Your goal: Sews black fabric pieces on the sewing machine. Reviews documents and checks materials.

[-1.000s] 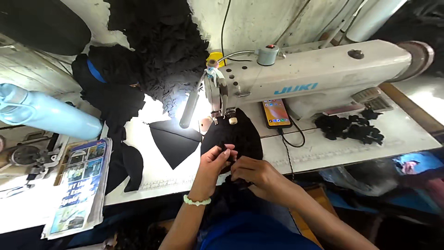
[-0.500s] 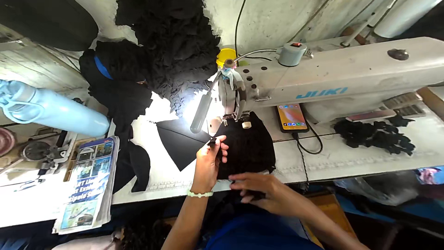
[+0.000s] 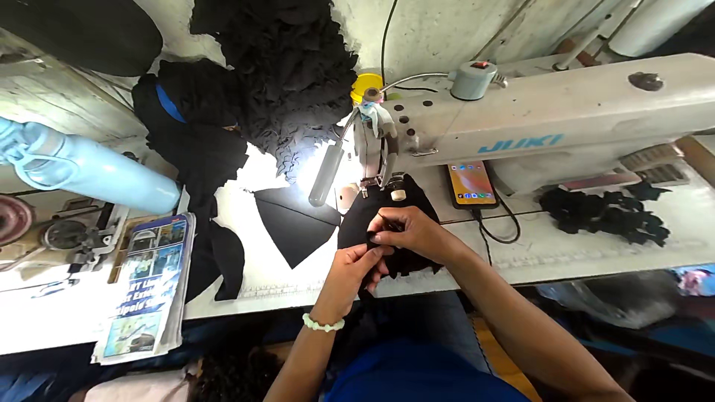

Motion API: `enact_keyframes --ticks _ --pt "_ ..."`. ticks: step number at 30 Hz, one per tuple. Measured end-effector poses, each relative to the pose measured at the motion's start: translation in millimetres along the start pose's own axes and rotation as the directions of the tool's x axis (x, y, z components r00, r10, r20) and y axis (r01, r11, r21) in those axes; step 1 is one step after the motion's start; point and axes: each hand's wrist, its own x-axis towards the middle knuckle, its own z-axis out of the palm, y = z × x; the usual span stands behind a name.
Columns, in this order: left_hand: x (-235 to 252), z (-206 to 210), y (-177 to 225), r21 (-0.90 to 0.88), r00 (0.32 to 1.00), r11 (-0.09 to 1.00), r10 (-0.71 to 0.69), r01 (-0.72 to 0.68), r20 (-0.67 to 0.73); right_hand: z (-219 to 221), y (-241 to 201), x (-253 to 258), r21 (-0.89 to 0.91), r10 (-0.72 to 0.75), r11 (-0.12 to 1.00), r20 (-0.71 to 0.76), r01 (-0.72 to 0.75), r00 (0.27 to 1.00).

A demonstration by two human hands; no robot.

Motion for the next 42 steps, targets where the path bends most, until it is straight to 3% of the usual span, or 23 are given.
enact_keyframes --ticks 5,7,10,13,18,20,24,27,39,42 --pt "-5.0 0.1 -3.1 0.072 0.996 0.997 0.037 -0.032 -0.075 15.4 4.0 -2.9 0.333 0.261 0.920 -0.121 -0.209 0.958" --pt "-5.8 2.5 -5.6 0.155 0.989 0.985 0.088 -0.070 -0.117 18.3 5.4 -4.5 0.365 0.284 0.905 -0.141 -0.217 0.948" --pt "-3.4 3.2 -12.5 0.324 0.933 0.918 0.301 -0.227 -0.199 19.3 2.3 -6.6 0.382 0.308 0.895 -0.159 -0.229 0.938" --pt "1.1 3.7 -7.2 0.318 0.871 0.884 0.426 -0.344 -0.243 21.5 0.9 -7.7 0.341 0.295 0.915 -0.209 -0.213 0.932" --pt "12.1 2.7 1.2 0.344 0.890 0.893 0.384 -0.290 -0.246 29.2 2.2 -14.7 -0.044 0.154 0.983 -0.346 -0.180 0.925" --pt "15.1 3.1 2.6 0.273 0.908 0.923 0.339 -0.271 -0.247 28.1 5.5 -17.4 -0.106 0.107 0.982 -0.351 -0.153 0.930" --pt "15.0 8.2 2.1 0.009 0.940 0.979 0.197 -0.203 -0.278 18.7 8.0 -21.5 0.080 0.155 0.987 -0.299 -0.138 0.941" --pt "15.2 11.9 -3.0 -0.042 0.940 0.976 0.193 -0.213 -0.281 16.0 6.1 -21.0 0.290 0.238 0.943 -0.248 -0.162 0.939" --pt "15.8 12.3 -14.0 0.162 0.903 0.933 0.354 -0.322 -0.242 5.8 7.0 -10.1 0.256 0.185 0.958 -0.199 -0.131 0.962" --pt "24.1 9.5 -13.4 0.382 0.865 0.857 0.449 -0.346 -0.224 0.8 9.0 -7.3 0.166 0.157 0.979 -0.227 -0.121 0.961"
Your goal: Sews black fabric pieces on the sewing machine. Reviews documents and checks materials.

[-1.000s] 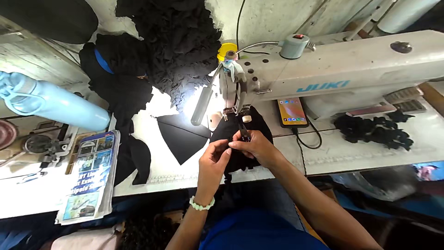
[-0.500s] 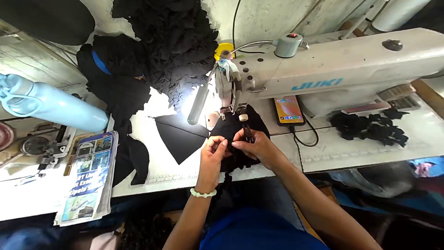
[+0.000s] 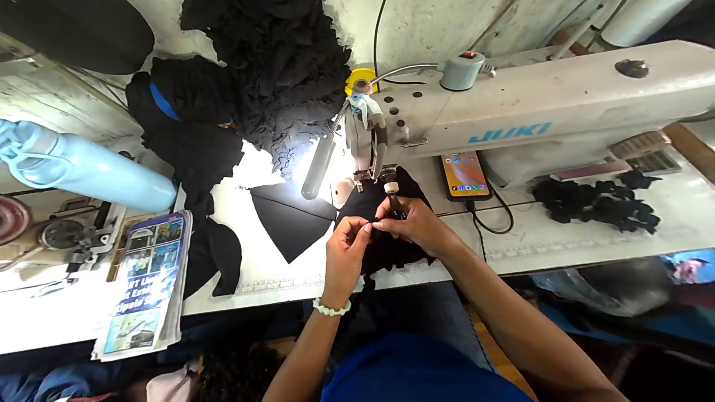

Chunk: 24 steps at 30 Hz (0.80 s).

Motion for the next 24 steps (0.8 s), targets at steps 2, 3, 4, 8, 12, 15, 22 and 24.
enact_keyframes --ticks 2,3,4,8,12,15,22,24 --pt "11.4 3.4 -12.1 0.300 0.984 0.940 0.178 -0.160 -0.031 -5.8 5.6 7.3 -0.205 -0.049 0.978 -0.050 0.038 0.998" --pt "18.0 5.1 -21.4 0.456 0.961 0.856 0.276 -0.245 -0.002 -8.6 8.5 11.4 -0.330 -0.063 0.943 -0.075 0.035 0.995" --pt "23.7 5.9 -29.8 0.585 0.942 0.751 0.328 -0.306 0.072 -10.8 9.9 15.0 -0.429 -0.054 0.903 -0.093 0.009 0.994" --pt "19.3 9.3 -42.4 0.796 0.922 0.479 0.294 -0.371 0.253 -15.7 20.1 5.7 -0.615 -0.035 0.789 -0.067 -0.013 0.997" --pt "-2.8 0.0 -42.4 0.778 0.886 0.440 0.334 -0.449 0.322 -12.1 24.1 -24.0 -0.599 -0.049 0.800 -0.023 0.025 0.999" --pt "-7.9 -2.2 -42.5 0.770 0.878 0.437 0.339 -0.465 0.338 -14.2 15.4 -30.4 -0.567 -0.090 0.815 0.080 0.120 0.993" --pt "-2.7 -2.5 -40.9 0.771 0.864 0.411 0.356 -0.486 0.355 -7.4 4.5 18.6 -0.685 -0.313 0.676 0.067 0.272 0.948" --pt "-2.3 -2.8 -41.9 0.783 0.859 0.385 0.367 -0.489 0.356 -4.4 17.7 39.0 -0.702 -0.318 0.683 -0.037 0.202 0.947"
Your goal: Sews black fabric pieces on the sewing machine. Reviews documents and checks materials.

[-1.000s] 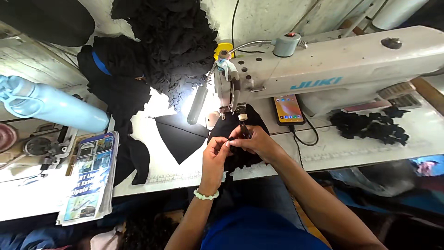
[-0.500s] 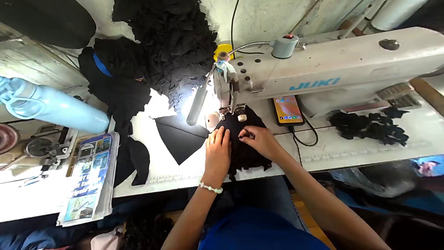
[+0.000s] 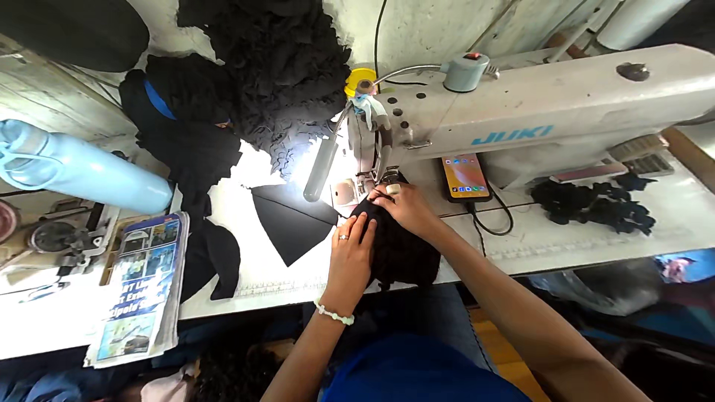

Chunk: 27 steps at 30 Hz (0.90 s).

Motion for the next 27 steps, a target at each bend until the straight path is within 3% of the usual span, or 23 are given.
enact_keyframes --ticks 4,11,16,19,23,27 --pt "-0.5 -1.8 1.4 0.001 1.000 1.000 -0.013 0.013 0.006 13.0 6.4 11.7 0.009 0.140 0.990 -0.044 -0.140 0.989" --pt "23.5 -9.9 -4.7 -0.042 0.993 0.997 -0.076 0.072 -0.094 8.4 -3.3 18.8 -0.069 0.256 0.966 0.082 -0.250 0.963" --pt "40.4 6.8 -17.5 -0.043 0.995 0.999 -0.004 0.000 -0.095 8.0 -5.3 23.9 -0.071 0.292 0.956 0.110 -0.285 0.950" --pt "38.4 14.3 -19.2 0.015 0.995 1.000 0.022 -0.020 -0.094 7.5 -11.9 21.3 -0.070 0.331 0.942 0.047 -0.328 0.942" --pt "36.0 13.5 -21.1 0.084 0.996 0.996 0.009 -0.001 -0.092 13.4 -16.6 11.2 -0.179 0.299 0.929 -0.146 -0.323 0.943" --pt "34.6 8.1 -23.9 0.113 0.998 0.994 0.001 0.006 -0.061 2.7 -21.3 18.3 -0.118 0.412 0.902 -0.056 -0.416 0.909"
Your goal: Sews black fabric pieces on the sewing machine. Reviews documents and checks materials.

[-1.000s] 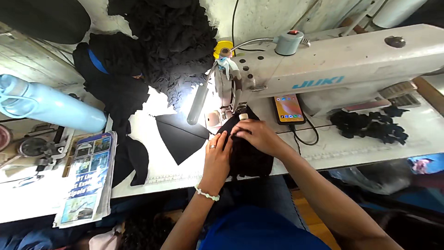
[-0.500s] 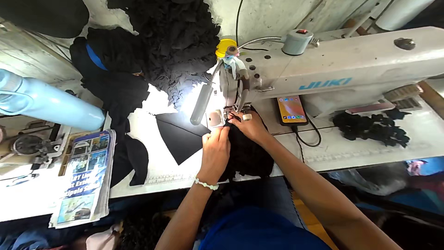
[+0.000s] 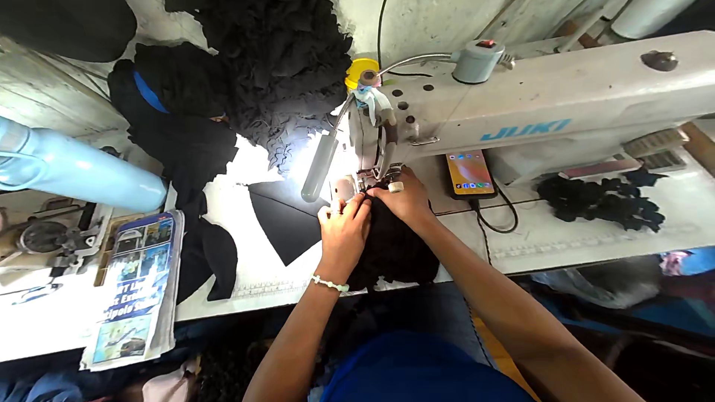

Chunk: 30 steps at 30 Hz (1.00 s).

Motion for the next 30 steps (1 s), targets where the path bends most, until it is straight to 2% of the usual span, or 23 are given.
enact_keyframes --ticks 9,16,21,25,28,30 --pt "4.3 0.3 -14.8 0.034 1.000 0.999 -0.005 0.005 0.014 3.6 -5.8 30.1 0.103 0.038 0.993 0.136 -0.053 0.990" --pt "4.0 0.5 -14.1 -0.018 0.998 0.999 -0.041 0.042 0.055 9.1 3.1 34.6 0.122 -0.031 0.992 0.092 0.020 0.995" --pt "3.6 0.5 -13.5 -0.032 0.996 0.998 -0.056 0.059 0.071 10.0 2.3 38.4 0.078 0.041 0.996 0.131 -0.052 0.990" --pt "5.2 0.2 -13.4 -0.036 0.995 0.997 -0.065 0.068 0.078 8.4 1.7 38.2 0.086 0.039 0.995 0.122 -0.049 0.992" --pt "7.0 -2.2 -12.2 -0.066 0.990 0.991 -0.113 0.119 0.087 7.2 3.0 39.1 0.069 -0.001 0.998 0.126 -0.007 0.992" --pt "11.2 -9.1 -13.0 -0.116 0.972 0.973 -0.180 0.198 0.148 4.2 7.1 38.1 0.094 -0.061 0.994 0.117 0.051 0.991"
